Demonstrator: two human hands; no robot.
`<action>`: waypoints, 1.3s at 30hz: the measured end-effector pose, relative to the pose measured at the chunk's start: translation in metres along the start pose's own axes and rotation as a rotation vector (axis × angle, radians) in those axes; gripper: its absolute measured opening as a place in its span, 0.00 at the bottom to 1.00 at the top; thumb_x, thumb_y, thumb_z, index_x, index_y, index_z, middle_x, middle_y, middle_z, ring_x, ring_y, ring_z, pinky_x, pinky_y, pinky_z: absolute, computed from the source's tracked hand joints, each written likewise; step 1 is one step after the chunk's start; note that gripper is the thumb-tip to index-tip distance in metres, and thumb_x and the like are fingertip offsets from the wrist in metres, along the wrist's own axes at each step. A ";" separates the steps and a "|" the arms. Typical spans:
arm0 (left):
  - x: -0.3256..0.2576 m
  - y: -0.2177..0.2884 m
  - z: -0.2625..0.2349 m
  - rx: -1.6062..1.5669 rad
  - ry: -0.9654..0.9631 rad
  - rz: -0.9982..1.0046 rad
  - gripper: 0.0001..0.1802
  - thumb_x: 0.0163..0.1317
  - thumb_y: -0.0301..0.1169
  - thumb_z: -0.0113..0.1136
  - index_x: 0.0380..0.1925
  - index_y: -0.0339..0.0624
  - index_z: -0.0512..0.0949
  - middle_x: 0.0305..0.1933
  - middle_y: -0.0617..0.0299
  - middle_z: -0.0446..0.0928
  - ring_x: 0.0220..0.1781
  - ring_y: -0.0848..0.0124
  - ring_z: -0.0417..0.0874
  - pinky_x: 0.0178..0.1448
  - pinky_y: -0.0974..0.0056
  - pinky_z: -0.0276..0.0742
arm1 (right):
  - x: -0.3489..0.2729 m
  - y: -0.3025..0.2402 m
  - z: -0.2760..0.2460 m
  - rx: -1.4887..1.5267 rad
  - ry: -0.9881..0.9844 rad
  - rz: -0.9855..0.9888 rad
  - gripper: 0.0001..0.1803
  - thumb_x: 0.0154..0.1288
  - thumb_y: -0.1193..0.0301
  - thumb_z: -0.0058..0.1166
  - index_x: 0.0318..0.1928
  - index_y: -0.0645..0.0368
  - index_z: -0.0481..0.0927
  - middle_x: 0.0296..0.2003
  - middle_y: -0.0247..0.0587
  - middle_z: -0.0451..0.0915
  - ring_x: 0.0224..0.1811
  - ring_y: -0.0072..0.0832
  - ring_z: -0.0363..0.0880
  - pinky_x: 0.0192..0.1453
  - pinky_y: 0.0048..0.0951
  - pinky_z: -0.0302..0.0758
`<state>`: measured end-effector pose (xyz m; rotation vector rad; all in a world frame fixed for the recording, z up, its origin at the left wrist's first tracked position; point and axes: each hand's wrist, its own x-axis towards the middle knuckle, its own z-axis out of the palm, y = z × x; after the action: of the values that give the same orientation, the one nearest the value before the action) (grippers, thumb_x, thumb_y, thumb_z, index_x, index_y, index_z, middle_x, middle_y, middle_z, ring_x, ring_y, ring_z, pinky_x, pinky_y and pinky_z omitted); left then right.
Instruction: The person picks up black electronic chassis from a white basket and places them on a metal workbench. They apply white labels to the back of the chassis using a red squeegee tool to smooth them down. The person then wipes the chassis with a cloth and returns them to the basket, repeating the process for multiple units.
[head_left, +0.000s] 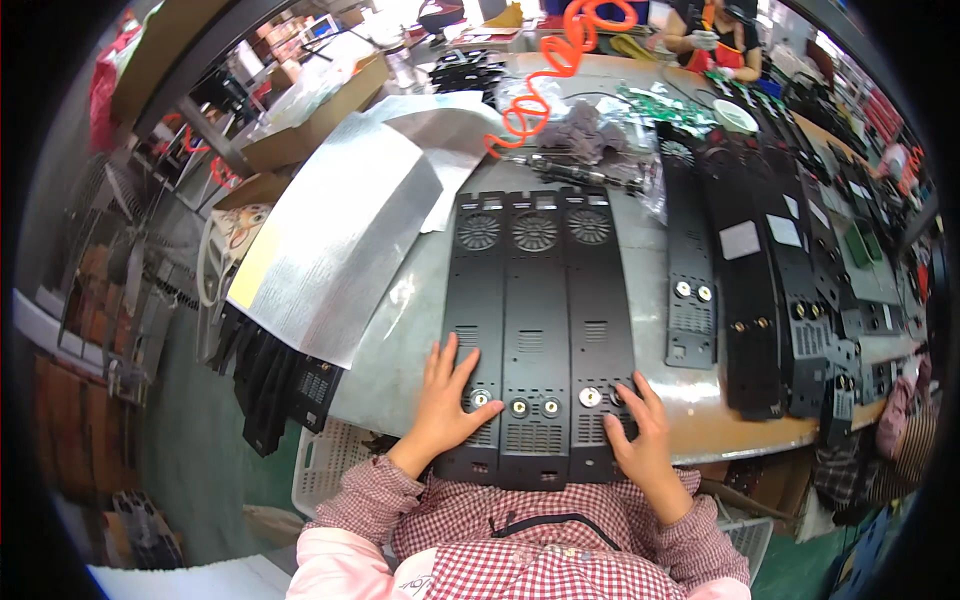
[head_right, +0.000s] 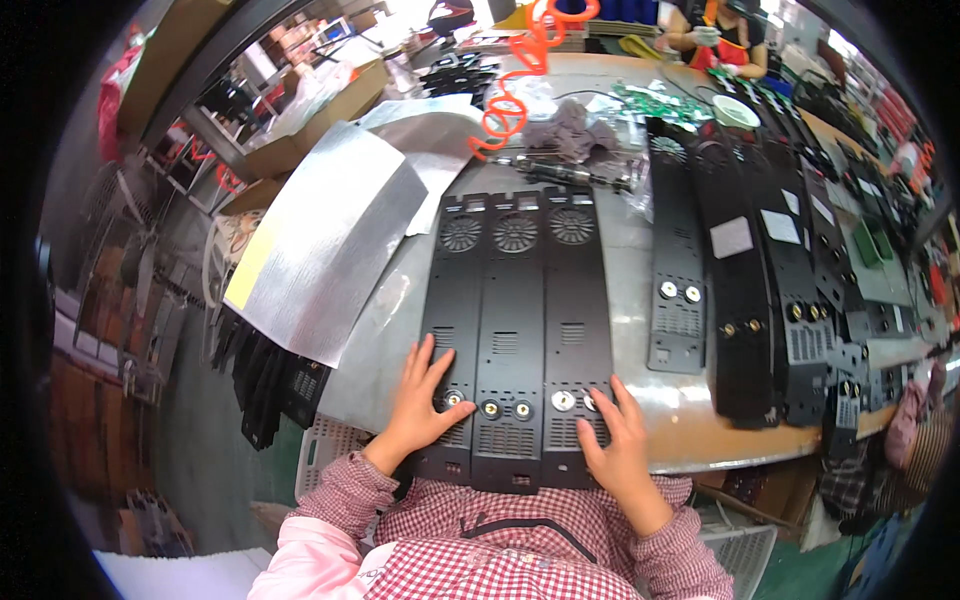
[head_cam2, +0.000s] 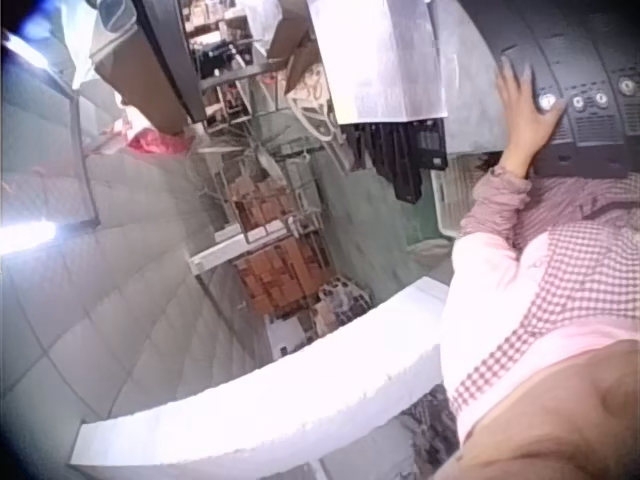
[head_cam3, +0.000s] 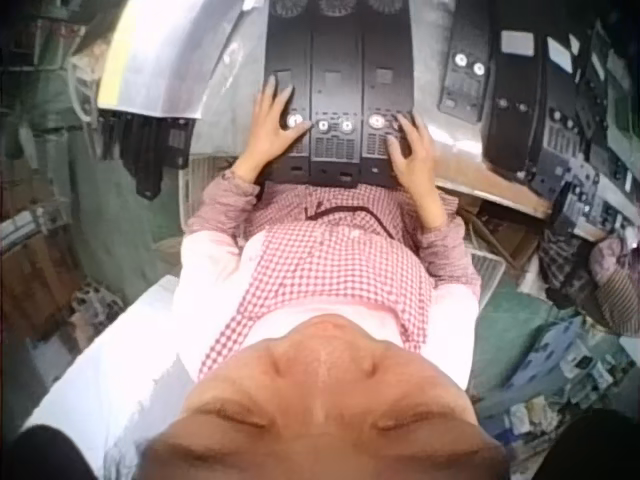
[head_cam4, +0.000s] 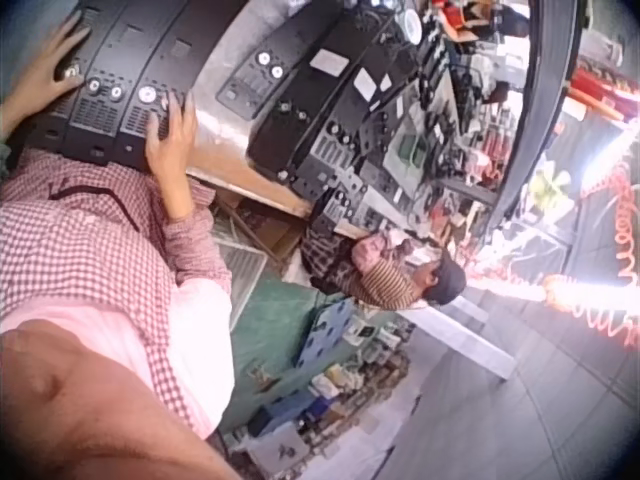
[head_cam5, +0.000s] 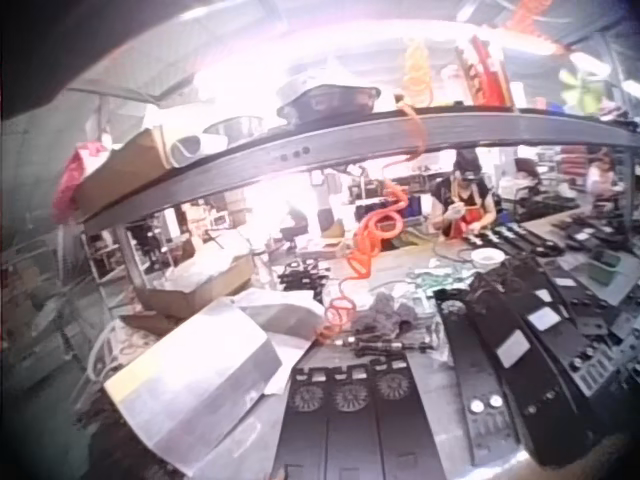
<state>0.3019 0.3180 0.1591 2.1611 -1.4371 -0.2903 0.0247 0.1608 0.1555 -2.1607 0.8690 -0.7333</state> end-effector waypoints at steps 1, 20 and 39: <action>0.000 0.001 0.000 0.000 0.004 0.002 0.49 0.53 0.54 0.72 0.69 0.40 0.66 0.79 0.40 0.47 0.80 0.36 0.42 0.79 0.40 0.44 | -0.001 0.001 0.001 -0.005 0.007 0.001 0.26 0.59 0.70 0.63 0.58 0.62 0.77 0.66 0.61 0.67 0.67 0.57 0.67 0.70 0.50 0.64; 0.146 -0.085 -0.253 0.442 0.589 -0.315 0.09 0.69 0.35 0.53 0.42 0.45 0.78 0.55 0.54 0.78 0.63 0.52 0.72 0.74 0.42 0.56 | 0.000 -0.002 0.003 -0.111 0.160 -0.087 0.22 0.60 0.76 0.58 0.56 0.65 0.78 0.63 0.55 0.73 0.68 0.54 0.67 0.73 0.50 0.61; -0.017 0.046 -0.160 0.390 0.248 0.494 0.04 0.59 0.22 0.58 0.34 0.41 0.75 0.27 0.64 0.72 0.32 0.65 0.78 0.73 0.46 0.60 | 0.090 -0.188 0.025 -0.115 -0.123 -0.753 0.15 0.55 0.75 0.63 0.45 0.57 0.83 0.29 0.32 0.75 0.32 0.31 0.76 0.40 0.36 0.70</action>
<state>0.3300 0.3685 0.3162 1.9383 -1.9259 0.4533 0.1655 0.2046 0.3046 -2.6150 -0.0012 -0.8970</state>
